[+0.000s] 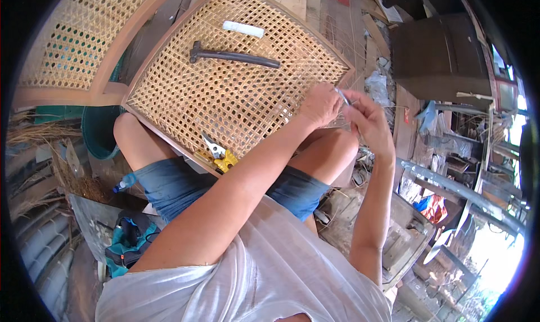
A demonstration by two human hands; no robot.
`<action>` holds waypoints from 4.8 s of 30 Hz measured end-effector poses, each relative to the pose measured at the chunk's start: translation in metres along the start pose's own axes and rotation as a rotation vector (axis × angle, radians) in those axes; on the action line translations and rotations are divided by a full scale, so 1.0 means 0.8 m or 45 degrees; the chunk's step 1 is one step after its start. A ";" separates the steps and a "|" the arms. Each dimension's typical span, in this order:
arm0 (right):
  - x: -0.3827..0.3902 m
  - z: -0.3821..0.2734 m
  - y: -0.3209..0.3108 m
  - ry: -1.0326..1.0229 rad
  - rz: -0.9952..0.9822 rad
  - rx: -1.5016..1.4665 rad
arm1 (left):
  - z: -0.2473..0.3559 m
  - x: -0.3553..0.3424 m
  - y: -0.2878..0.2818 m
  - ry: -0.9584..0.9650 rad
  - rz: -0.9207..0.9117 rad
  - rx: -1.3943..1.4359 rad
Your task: Repairing the cane seat of a wooden chair by weaving and securing rattan strands.
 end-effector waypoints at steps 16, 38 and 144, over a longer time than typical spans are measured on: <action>-0.043 0.064 0.031 0.139 0.309 0.968 | -0.065 0.033 -0.156 -0.396 -0.097 0.366; -0.101 0.045 0.068 0.247 0.104 1.147 | -0.060 0.029 -0.132 -0.415 -0.322 -0.207; -0.083 0.050 0.018 0.109 0.182 1.343 | -0.066 -0.003 -0.099 -0.485 -0.130 0.148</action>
Point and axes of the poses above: each hand's wrist, its own x-axis away from the middle knuckle, its own y-axis out of the palm, z = x × y, the point moved 6 cm from there along -x, towards the middle knuckle, and after that the axes turned 3 degrees about -z, right-handed, at the moved point
